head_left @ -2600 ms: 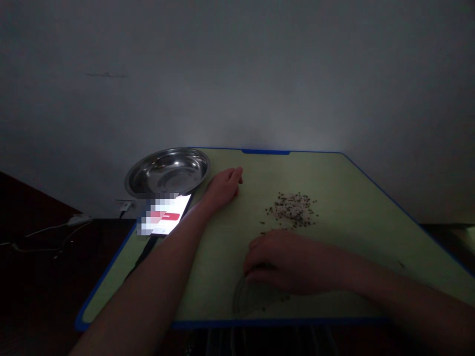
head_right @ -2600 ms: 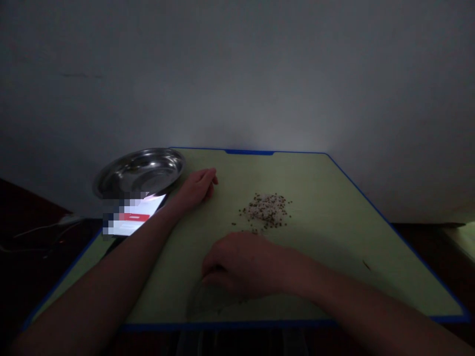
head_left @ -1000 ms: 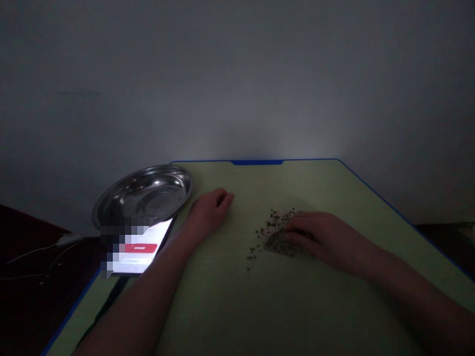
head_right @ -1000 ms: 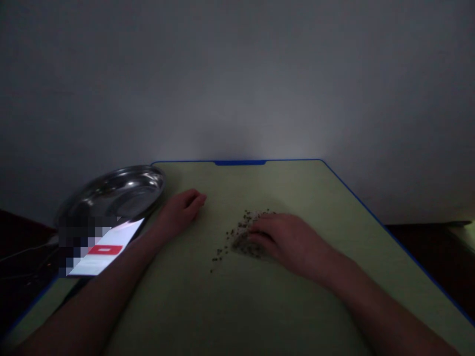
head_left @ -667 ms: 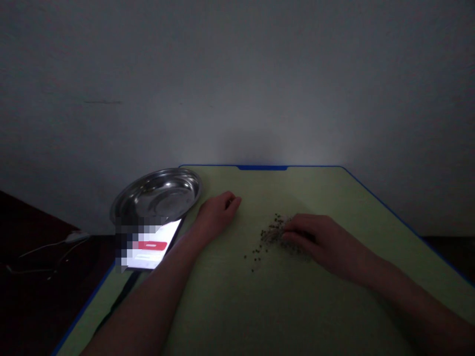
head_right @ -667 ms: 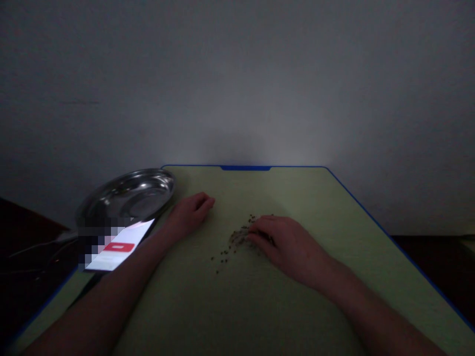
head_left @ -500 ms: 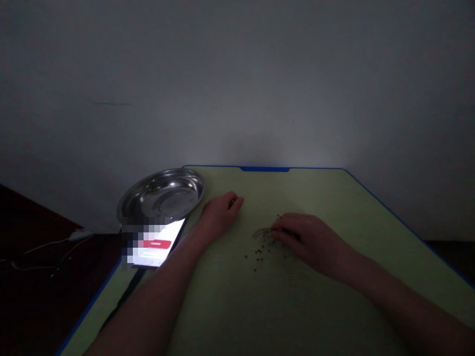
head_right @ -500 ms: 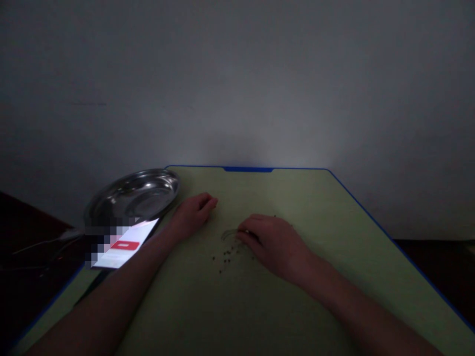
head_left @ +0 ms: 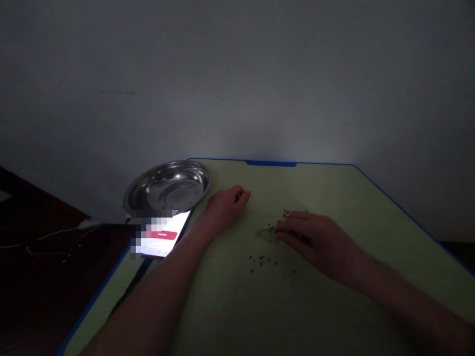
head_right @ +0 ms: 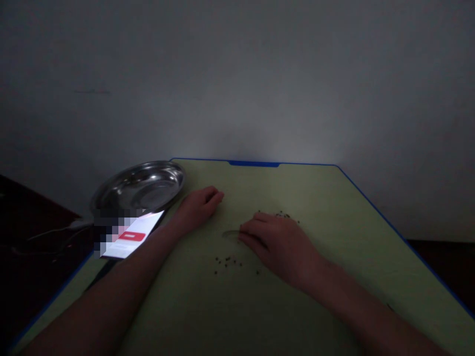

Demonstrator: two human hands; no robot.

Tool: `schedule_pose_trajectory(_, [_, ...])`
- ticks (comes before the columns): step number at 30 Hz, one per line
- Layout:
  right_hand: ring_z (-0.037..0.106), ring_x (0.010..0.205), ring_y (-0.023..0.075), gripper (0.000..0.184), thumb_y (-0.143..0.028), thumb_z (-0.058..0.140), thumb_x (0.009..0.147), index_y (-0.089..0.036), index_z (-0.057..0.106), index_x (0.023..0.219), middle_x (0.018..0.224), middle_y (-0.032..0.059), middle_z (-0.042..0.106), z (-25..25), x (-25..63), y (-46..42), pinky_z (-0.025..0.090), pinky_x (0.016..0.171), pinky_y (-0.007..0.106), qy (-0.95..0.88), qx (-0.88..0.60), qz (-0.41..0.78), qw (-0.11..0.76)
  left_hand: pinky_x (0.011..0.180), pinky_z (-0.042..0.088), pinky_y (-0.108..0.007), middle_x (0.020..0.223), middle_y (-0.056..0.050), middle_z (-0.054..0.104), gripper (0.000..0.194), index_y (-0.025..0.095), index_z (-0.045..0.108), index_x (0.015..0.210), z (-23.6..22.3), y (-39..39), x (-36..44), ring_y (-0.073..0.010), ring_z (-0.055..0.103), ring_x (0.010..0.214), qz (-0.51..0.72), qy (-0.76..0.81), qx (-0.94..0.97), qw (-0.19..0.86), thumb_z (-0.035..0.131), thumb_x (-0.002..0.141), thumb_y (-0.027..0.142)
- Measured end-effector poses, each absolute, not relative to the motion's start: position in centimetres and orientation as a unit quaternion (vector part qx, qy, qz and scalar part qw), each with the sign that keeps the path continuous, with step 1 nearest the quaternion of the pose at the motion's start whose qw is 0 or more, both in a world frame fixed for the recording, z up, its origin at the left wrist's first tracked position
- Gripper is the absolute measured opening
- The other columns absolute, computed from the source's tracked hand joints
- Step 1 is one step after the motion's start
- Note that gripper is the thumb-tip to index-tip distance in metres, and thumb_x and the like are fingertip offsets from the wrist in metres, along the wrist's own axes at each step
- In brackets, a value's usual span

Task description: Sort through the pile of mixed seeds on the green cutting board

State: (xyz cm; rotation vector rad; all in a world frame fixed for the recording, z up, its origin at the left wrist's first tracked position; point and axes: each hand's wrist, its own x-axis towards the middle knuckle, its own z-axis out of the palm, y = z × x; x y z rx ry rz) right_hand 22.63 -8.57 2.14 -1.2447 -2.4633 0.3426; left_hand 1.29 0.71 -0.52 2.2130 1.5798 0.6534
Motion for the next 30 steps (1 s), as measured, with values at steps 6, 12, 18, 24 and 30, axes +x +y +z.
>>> schedule_pose_trajectory(6, [0.058,0.069,0.0141,0.028,-0.031,0.045,0.097,-0.021,0.07,0.091,0.079,0.003,0.064,1.8,21.8,-8.6,0.037,0.061,0.027,-0.896,-0.402,0.061,0.179,0.058,0.031,-0.028,0.072,-0.003,0.064,0.034,0.02,0.058,0.074,-0.6,0.8,1.3,-0.0168,0.055,0.066,0.237,0.551,0.782,0.171,0.04,0.091,0.044])
schedule_pose_trajectory(12, [0.046,0.05,0.0115,0.026,-0.017,0.044,0.092,-0.023,0.069,0.084,0.067,0.0002,0.061,1.7,21.2,-10.7,0.018,0.047,0.03,-0.935,-0.329,-0.043,0.127,0.056,0.029,-0.028,0.068,-0.002,0.061,0.036,0.021,0.057,0.073,-0.7,0.7,1.4,-0.0158,0.052,0.062,0.227,0.555,0.784,0.162,0.038,0.092,0.046])
schedule_pose_trajectory(18, [0.051,0.052,0.0123,0.024,-0.017,0.045,0.093,-0.024,0.068,0.089,0.068,0.0,0.063,2.1,23.0,-11.4,0.022,0.048,0.031,-0.941,-0.307,-0.01,0.139,0.057,0.03,-0.028,0.07,-0.002,0.062,0.036,0.02,0.058,0.075,-0.6,0.6,1.4,-0.0157,0.052,0.063,0.232,0.549,0.784,0.171,0.038,0.092,0.045])
schedule_pose_trajectory(24, [0.054,0.056,0.0121,0.024,-0.016,0.045,0.093,-0.022,0.068,0.087,0.075,0.0005,0.067,3.2,21.7,-11.3,0.028,0.049,0.03,-0.936,-0.306,0.009,0.175,0.057,0.029,-0.029,0.07,-0.002,0.062,0.036,0.02,0.057,0.073,-0.9,0.8,1.5,-0.016,0.053,0.064,0.246,0.547,0.782,0.17,0.039,0.092,0.045])
schedule_pose_trajectory(30, [0.053,0.062,0.0121,0.019,-0.011,0.049,0.09,-0.02,0.065,0.09,0.084,-0.0009,0.067,3.1,17.2,-11.0,0.028,0.051,0.029,-0.955,-0.233,-0.018,0.181,0.056,0.028,-0.028,0.068,-0.001,0.06,0.036,0.019,0.055,0.071,-1.0,0.9,1.4,-0.0144,0.05,0.061,0.259,0.539,0.782,0.173,0.039,0.092,0.044])
